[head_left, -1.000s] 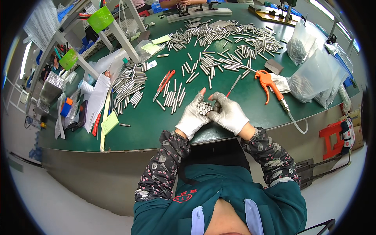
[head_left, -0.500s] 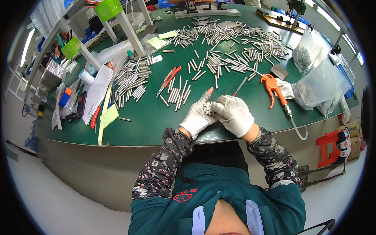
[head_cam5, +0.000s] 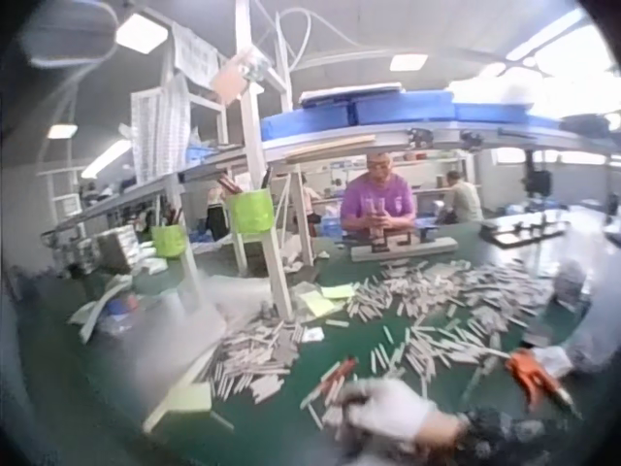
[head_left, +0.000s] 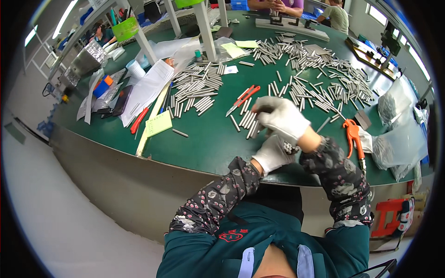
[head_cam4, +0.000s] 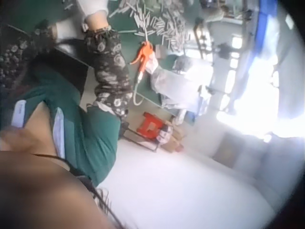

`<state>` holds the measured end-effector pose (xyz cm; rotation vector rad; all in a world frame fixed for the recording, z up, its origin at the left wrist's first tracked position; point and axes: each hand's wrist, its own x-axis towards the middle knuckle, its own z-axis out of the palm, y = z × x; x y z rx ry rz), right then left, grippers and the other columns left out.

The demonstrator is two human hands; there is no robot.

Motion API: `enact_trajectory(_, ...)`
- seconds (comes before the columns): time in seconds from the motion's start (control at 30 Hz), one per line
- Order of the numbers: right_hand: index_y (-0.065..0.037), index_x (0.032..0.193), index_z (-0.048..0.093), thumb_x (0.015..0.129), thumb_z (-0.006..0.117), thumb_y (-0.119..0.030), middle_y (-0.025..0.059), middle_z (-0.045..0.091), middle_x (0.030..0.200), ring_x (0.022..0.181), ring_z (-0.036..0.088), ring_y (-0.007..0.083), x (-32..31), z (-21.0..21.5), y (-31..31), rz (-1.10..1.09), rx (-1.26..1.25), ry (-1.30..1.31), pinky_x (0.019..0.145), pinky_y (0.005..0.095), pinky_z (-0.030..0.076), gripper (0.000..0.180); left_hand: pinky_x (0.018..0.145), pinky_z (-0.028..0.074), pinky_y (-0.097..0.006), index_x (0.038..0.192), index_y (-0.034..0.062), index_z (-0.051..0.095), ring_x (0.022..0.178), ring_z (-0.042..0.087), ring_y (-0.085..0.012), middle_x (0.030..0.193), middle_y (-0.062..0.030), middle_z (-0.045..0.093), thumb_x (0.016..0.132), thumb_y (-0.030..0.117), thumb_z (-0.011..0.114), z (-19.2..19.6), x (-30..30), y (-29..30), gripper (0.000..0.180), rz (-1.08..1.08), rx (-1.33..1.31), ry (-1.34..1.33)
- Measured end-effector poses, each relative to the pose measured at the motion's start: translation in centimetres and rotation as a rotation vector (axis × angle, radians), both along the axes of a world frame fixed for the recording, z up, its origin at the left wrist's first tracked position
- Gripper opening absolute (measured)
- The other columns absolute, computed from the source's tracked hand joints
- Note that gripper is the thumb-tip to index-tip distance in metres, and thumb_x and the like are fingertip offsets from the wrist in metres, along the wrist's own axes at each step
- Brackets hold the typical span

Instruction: Sanding the ends of a bundle of metal pins using a sanding block.

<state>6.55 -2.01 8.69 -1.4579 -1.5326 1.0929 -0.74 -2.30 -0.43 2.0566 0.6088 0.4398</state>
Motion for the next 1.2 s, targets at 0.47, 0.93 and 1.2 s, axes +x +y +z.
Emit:
enact_trajectory(0.47, 0.0, 0.099, 0.059, 0.076, 0.053, -0.009, 0.0044, 0.06, 0.085, 0.077, 0.054, 0.0092, 1.1, -0.3, 0.0, 0.006, 0.118, -0.124, 0.071, 0.0218, 0.044, 0.026, 0.074, 0.046, -0.031, 0.096, 0.0013, 0.055, 0.082, 0.06, -0.0231, 0.088, -0.0138, 0.062, 0.065, 0.011, 0.065, -1.7, 0.1, 0.0, 0.034, 0.097, -0.036, -0.343)
enact_trajectory(0.93, -0.003, 0.108, 0.053, 0.069, 0.068, -0.011, -0.0025, 0.047, 0.067, 0.061, 0.042, 0.0051, 7.3, -7.7, -8.2, -0.115, 0.063, 0.012, 0.058, 0.0205, 0.039, 0.043, 0.078, 0.045, -0.022, 0.139, 0.0177, 0.014, 0.085, 0.053, -0.0092, 0.104, -0.003, 0.054, 0.062, -0.002, 0.069, -2.1, 0.0, 0.3, 0.096, 0.018, -0.317, -0.323)
enact_trajectory(1.2, 0.0, 0.11, 0.053, 0.072, 0.066, -0.008, 0.0014, 0.057, 0.079, 0.071, 0.05, 0.0063, 6.6, -8.6, -7.8, -0.11, 0.091, 0.168, 0.068, 0.0211, 0.044, 0.041, 0.083, 0.045, -0.024, 0.128, 0.0041, 0.033, 0.094, 0.053, -0.0112, 0.11, -0.0064, 0.054, 0.065, 0.002, 0.072, -1.5, -0.2, 0.8, 0.075, -0.082, -0.488, -0.352)
